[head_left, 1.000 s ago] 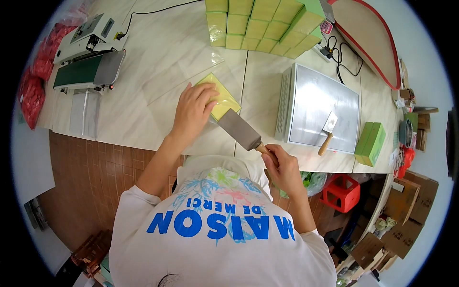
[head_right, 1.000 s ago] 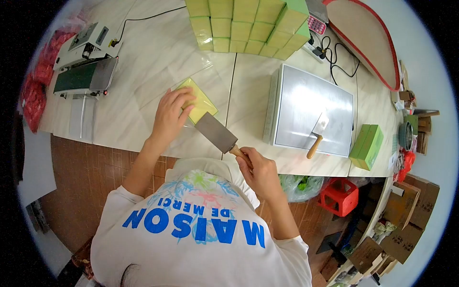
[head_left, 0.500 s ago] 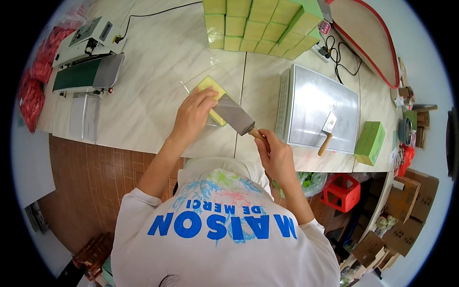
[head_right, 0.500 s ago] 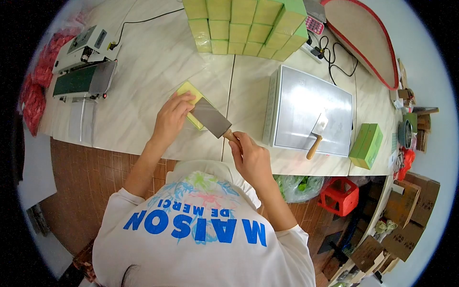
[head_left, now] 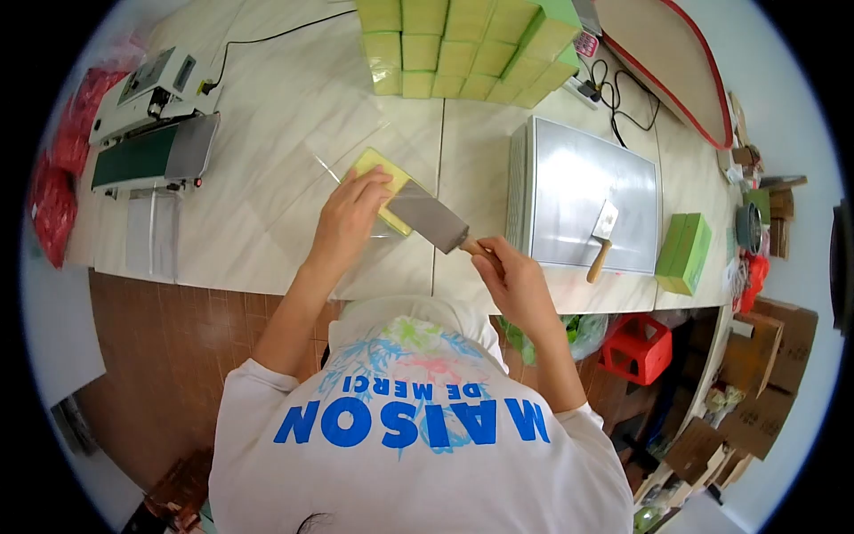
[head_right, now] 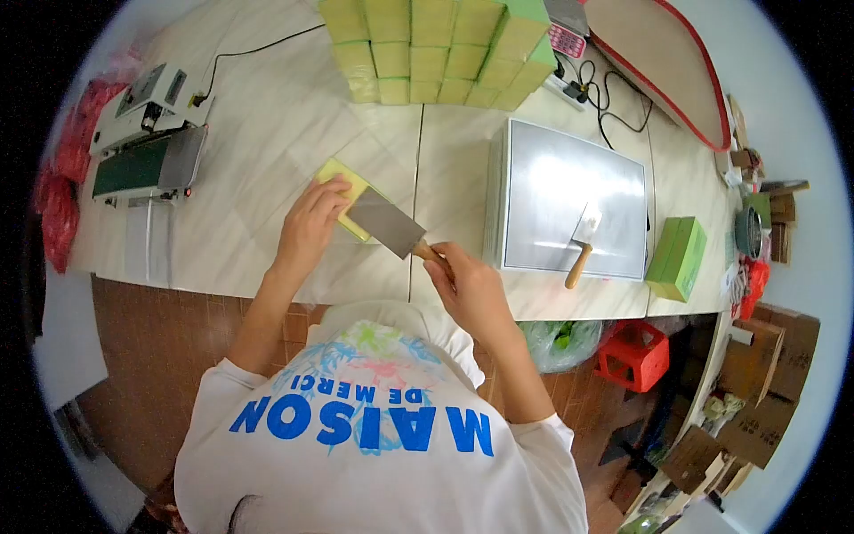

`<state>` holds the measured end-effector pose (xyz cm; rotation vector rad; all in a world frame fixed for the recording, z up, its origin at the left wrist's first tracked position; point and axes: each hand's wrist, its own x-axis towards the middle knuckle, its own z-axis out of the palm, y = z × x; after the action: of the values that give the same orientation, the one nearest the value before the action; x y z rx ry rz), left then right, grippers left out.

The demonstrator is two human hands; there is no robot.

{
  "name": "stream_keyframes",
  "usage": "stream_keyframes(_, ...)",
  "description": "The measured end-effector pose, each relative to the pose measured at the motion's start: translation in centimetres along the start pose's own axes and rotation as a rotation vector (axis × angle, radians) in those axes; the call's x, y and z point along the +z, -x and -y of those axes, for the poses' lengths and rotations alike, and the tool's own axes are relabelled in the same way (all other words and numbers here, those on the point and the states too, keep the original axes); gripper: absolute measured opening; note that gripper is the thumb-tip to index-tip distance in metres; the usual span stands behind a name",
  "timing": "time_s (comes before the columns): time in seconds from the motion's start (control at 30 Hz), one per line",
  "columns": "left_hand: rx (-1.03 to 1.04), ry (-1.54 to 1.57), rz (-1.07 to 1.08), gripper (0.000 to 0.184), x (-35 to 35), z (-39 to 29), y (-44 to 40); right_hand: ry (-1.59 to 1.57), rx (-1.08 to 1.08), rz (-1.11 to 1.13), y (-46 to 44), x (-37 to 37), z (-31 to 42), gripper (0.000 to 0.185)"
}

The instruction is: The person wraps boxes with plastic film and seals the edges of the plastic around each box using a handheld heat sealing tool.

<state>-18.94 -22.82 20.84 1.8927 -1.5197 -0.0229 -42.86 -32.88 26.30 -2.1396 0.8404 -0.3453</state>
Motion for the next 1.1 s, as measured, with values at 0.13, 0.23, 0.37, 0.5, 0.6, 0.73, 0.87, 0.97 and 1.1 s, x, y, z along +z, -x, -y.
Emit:
stream_keyframes(0.13,-0.013,0.041,0.006,0.004,0.3,0.8,0.3,-0.024,0.111,0.09,1.5,-3.0,-0.1,0.02)
stream_keyframes(0.23,-0.007,0.065,0.008,0.003,0.2,1.1,0.6,-0.107,0.156,0.112,1.8,-3.9,-0.6,0.021)
stream_keyframes(0.37,0.011,0.114,0.071,0.007,-1.2,0.7,0.4,-0.147,0.12,-0.085,0.7,-1.4,-1.7,0.021)
stream_keyframes(0.5,-0.039,0.188,0.075,0.011,-2.9,1.5,0.6,0.005,0.051,-0.152,-0.7,1.3,-0.2,0.018)
stream_keyframes(0.6,-0.231,0.276,0.177,0.021,-4.8,1.8,0.5,0.142,-0.056,-0.116,-1.0,2.5,0.6,0.015)
stream_keyframes(0.73,-0.235,0.341,0.071,0.038,-4.9,3.7,1.0,0.159,-0.118,-0.114,-1.3,3.5,1.4,0.014)
stream_keyframes(0.87,-0.099,0.334,0.225,0.043,-4.8,4.0,1.0,0.189,-0.142,-0.074,-1.5,4.1,2.0,0.015)
stream_keyframes(0.97,-0.04,0.43,0.267,0.033,-3.9,4.1,0.6,0.173,-0.176,-0.076,-1.6,4.6,2.2,0.015)
stream_keyframes(1.1,0.032,0.481,0.269,0.016,-2.7,5.1,-0.8,0.163,-0.138,-0.034,-1.9,4.4,2.7,0.014)
